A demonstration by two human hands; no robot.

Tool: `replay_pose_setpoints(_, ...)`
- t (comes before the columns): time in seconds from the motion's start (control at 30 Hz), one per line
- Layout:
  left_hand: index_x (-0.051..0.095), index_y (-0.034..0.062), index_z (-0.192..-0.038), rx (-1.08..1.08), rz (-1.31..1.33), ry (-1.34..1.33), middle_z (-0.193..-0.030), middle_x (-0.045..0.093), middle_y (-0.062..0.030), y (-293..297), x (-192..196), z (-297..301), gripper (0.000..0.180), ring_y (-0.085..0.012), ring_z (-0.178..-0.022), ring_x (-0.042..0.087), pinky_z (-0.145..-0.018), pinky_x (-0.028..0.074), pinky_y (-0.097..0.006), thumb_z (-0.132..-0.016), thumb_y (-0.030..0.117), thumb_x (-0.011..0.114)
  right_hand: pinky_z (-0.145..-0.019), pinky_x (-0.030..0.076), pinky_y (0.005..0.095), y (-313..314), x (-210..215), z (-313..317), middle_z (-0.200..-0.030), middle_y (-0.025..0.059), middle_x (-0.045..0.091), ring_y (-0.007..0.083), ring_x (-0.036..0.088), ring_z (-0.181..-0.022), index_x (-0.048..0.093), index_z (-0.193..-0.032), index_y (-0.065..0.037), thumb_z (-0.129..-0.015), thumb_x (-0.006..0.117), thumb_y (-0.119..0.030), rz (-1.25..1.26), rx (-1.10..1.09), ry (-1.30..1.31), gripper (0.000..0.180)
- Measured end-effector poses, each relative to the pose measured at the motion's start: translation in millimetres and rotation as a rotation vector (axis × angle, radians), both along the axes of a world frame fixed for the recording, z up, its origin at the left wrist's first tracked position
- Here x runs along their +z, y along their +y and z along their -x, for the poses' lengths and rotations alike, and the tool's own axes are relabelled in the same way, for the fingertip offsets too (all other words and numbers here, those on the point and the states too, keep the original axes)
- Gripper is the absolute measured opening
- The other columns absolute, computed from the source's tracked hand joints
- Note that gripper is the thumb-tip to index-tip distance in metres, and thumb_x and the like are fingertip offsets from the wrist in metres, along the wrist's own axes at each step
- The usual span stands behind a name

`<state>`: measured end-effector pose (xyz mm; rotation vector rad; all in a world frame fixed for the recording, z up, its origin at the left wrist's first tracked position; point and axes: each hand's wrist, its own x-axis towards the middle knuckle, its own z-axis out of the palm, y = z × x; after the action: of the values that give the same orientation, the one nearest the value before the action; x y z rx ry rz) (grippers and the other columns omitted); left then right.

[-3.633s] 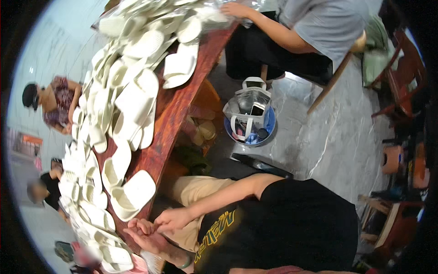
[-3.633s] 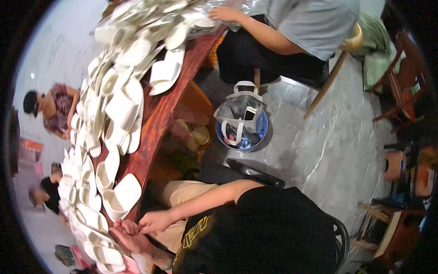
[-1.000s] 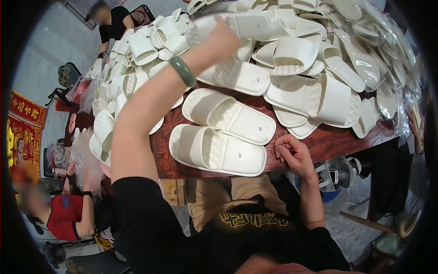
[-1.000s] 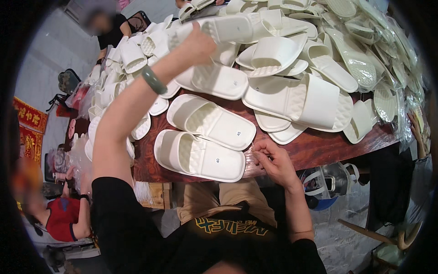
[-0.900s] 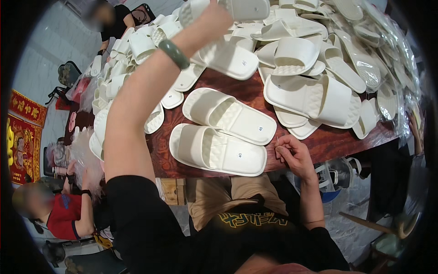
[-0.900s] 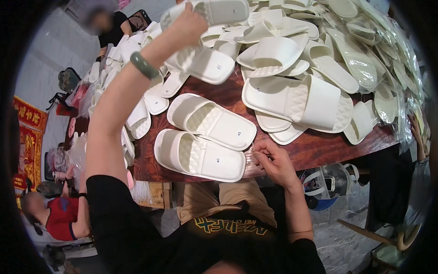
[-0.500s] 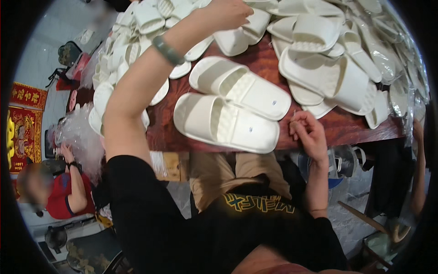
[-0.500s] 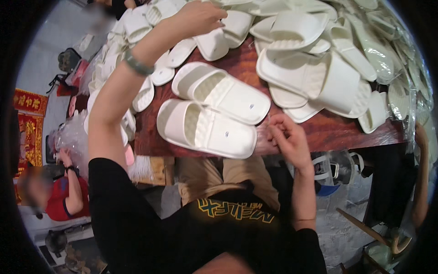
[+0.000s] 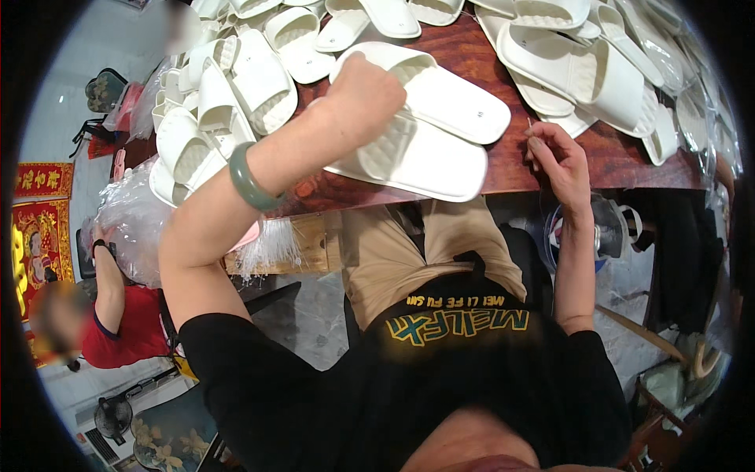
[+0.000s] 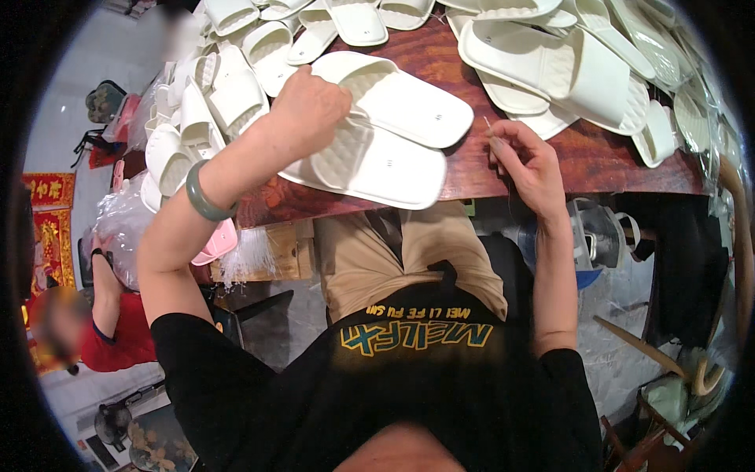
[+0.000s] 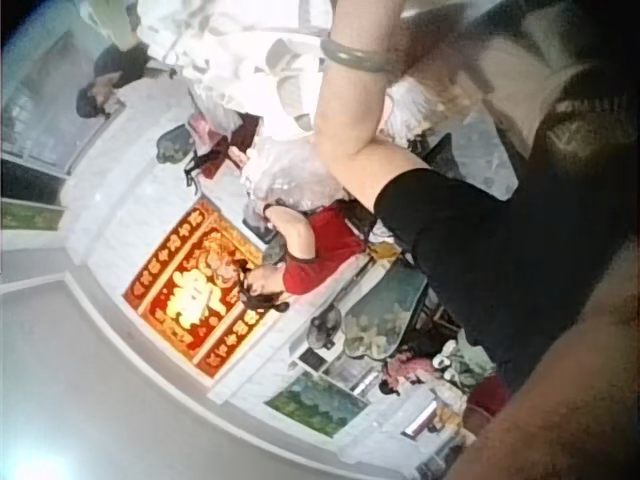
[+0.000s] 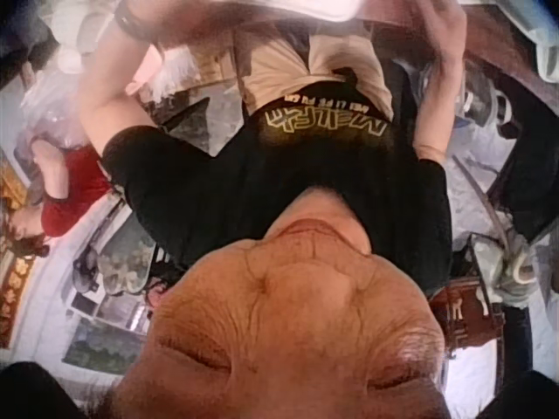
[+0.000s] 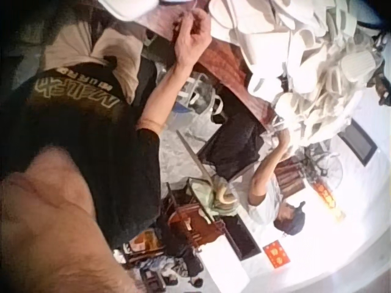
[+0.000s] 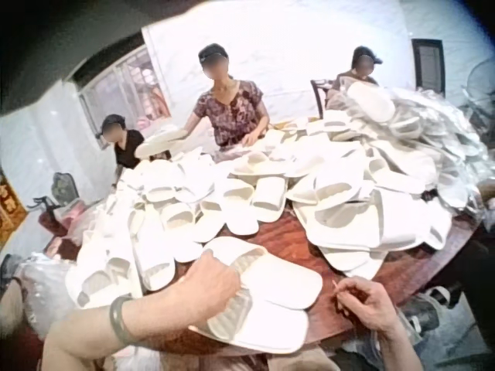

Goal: The recorder is pairing white slippers using thin plastic ties and organizing them on a table in a workshop.

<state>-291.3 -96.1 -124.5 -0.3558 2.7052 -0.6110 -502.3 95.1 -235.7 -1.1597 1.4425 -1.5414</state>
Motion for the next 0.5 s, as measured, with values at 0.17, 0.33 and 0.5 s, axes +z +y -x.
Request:
replay_pose_setpoints(0.17,0.055,0.0061,-0.082,-0.168,0.077,0.302,-0.073,0.061,-0.0070,-5,-11,-20,0.010,-0.0245,-0.075,0.060,-0.074,0.043,-0.038,-0.071,0.005,0.056,-0.053,0.040,0.0167,0,9,-10,-0.072,-0.0022,0.056,0.0026,0.049,-0.063,0.062,-0.102,-0.002,-0.089,0.056,-0.008,-0.016,-0.086,0.106,0.016)
replay_pose_setpoints(0.33,0.052,0.0058,-0.083,-0.079,-0.345,0.819,-0.064,0.055,-0.0070,57,-20,-51,0.019,-0.0246,-0.064,0.056,-0.059,0.042,-0.037,-0.081,0.020,0.064,-0.061,0.046,0.0186,-6,38,-64,-0.085,0.0022,0.062,0.0045,0.054,-0.070,0.061,-0.102,0.001,-0.088,0.055,-0.006,-0.021,0.122,0.053,0.016)
replay_pose_setpoints(0.5,0.053,0.0056,-0.080,0.012,-0.591,0.820,-0.059,0.054,-0.0102,65,-34,-68,0.018,-0.0296,-0.058,0.055,-0.055,0.042,-0.041,-0.083,0.021,0.061,-0.063,0.046,0.0206,-19,41,-102,-0.084,0.0040,0.064,0.0061,0.055,-0.073,0.062,-0.101,0.002,-0.086,0.057,-0.005,0.014,0.306,0.158,0.017)
